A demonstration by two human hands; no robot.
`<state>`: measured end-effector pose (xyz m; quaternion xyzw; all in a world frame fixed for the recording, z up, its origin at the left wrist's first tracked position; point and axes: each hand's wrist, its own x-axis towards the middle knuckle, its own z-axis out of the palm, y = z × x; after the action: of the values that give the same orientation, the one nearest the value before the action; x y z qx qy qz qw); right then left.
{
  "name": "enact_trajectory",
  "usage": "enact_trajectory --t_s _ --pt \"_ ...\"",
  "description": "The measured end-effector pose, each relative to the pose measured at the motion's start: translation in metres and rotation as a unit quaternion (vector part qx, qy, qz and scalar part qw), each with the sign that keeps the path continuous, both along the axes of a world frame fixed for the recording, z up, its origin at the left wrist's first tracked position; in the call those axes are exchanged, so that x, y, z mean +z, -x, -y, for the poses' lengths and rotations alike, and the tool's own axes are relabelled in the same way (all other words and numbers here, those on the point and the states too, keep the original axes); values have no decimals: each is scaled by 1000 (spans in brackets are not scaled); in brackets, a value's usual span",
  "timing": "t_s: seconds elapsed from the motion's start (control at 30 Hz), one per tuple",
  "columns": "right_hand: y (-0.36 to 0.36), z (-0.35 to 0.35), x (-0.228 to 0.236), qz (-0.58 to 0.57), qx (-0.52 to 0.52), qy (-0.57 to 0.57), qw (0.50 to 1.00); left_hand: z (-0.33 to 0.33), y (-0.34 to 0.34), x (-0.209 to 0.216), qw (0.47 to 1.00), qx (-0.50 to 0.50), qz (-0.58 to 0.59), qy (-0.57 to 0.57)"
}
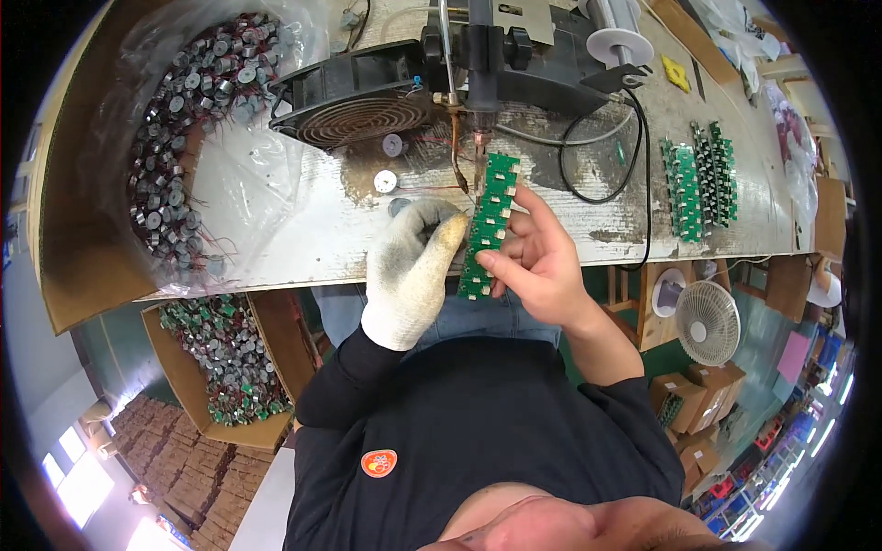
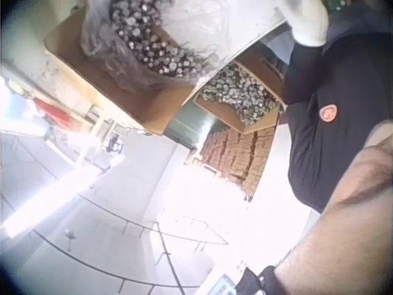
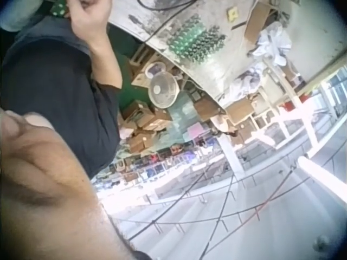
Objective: The person picks up a motor from a box and solders its wires onto a circuit board using a soldering iron. They repeat this process for a second motor and then set the circuit board aside on the table.
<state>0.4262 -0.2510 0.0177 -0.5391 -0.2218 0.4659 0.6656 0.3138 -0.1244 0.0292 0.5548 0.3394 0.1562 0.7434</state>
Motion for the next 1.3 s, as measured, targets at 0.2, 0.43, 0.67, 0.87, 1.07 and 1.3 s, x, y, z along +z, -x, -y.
enact_trajectory --t_s 0.2,0.43,0.67,0.87,1.07,1.3 --pt "-1 1 0 12 0 -6 1000 -4 -5 9 998 -7 9 55" --pt "-2 -1 0 15 -5 -16 1000 -6 -3 6 997 -13 -8 72" --pt "-3 -3 2 13 0 4 1000 -8 -4 5 999 -24 -20 40" --pt "-3 -5 5 15 -11 -15 1000 -9 -5 2 997 0 14 80" --pt "-2 -2 3 33 -8 -1 999 -5 -8 6 997 4 -3 81" --pt "1 0 0 27 -10 3 1000 -3 -5 6 998 12 -11 68"
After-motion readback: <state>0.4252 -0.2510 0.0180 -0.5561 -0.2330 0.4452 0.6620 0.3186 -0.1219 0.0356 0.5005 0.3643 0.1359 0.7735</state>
